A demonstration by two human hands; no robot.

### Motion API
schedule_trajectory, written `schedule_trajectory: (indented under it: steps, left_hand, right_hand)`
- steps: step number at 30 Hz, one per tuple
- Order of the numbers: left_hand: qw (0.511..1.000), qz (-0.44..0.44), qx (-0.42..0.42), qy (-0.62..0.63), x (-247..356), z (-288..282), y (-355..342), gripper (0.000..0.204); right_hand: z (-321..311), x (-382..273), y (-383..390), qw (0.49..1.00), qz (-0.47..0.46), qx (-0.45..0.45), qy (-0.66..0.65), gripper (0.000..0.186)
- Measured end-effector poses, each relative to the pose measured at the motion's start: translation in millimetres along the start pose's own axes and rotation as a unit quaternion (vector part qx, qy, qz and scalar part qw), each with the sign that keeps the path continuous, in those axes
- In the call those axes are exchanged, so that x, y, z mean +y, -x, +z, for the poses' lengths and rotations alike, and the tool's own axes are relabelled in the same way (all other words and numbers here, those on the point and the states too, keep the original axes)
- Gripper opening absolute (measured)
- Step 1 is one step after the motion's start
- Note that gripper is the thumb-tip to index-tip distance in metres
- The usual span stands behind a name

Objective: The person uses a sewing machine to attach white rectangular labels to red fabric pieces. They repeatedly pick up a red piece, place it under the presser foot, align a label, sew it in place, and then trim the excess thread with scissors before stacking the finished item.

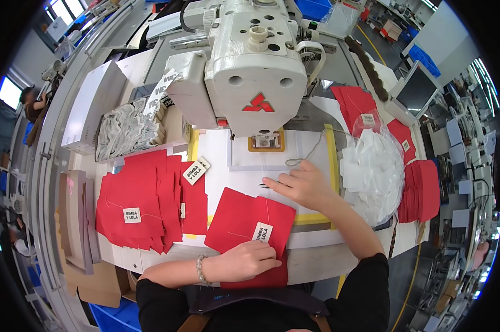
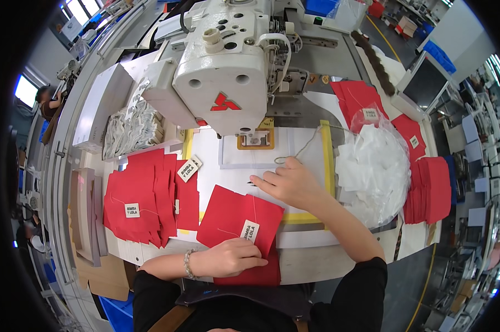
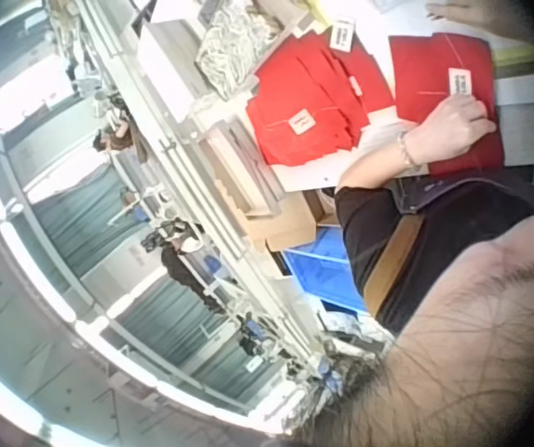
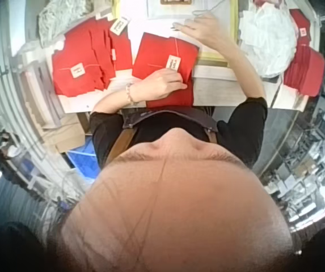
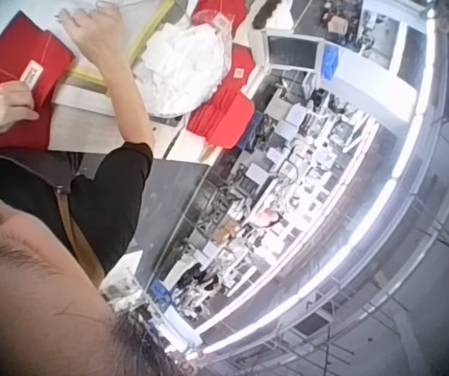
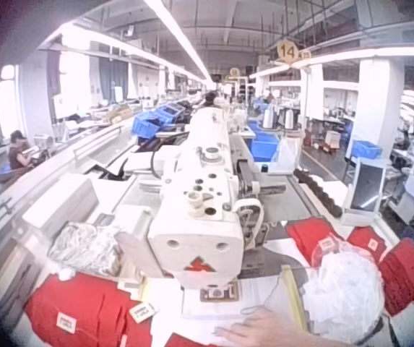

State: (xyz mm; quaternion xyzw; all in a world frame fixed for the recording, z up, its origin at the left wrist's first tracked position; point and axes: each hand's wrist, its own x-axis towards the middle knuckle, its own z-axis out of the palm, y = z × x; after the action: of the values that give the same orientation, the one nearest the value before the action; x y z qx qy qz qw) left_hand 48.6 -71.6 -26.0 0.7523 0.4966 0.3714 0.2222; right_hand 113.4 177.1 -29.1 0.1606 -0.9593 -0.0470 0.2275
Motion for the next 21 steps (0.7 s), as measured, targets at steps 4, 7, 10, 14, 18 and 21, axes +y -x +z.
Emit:
schedule_trajectory:
  steps: [4,7,10,14,18,21]
  left_hand:
    - [1.000,0.001,0.002,0.009,1,-1,-1,0.026]
    - [1.000,-0.002,0.000,0.010,-1,-1,-1,0.026]
    - [1.000,-0.003,-0.001,0.013,-1,0,-2,0.027]
    - [1.000,-0.003,-0.007,0.013,-2,1,-3,0.027]
    - [1.000,0.005,-0.006,-0.002,0,-3,-4,0.027]
    - [0.994,-0.018,0.044,-0.097,4,-26,-4,0.032]
  right_hand:
    - [5,-3,3,1.000,-0.004,-0.011,-0.024,0.029]
    - [10,1,5,0.999,0.019,0.022,-0.036,0.029]
    - [4,8,9,0.999,0.029,0.005,-0.021,0.028]
    - [-1,9,11,0.999,0.021,0.023,-0.017,0.029]
    - [3,-1,6,1.000,-0.007,0.007,0.009,0.029]
    - [10,3,7,0.999,0.002,0.032,0.007,0.028]
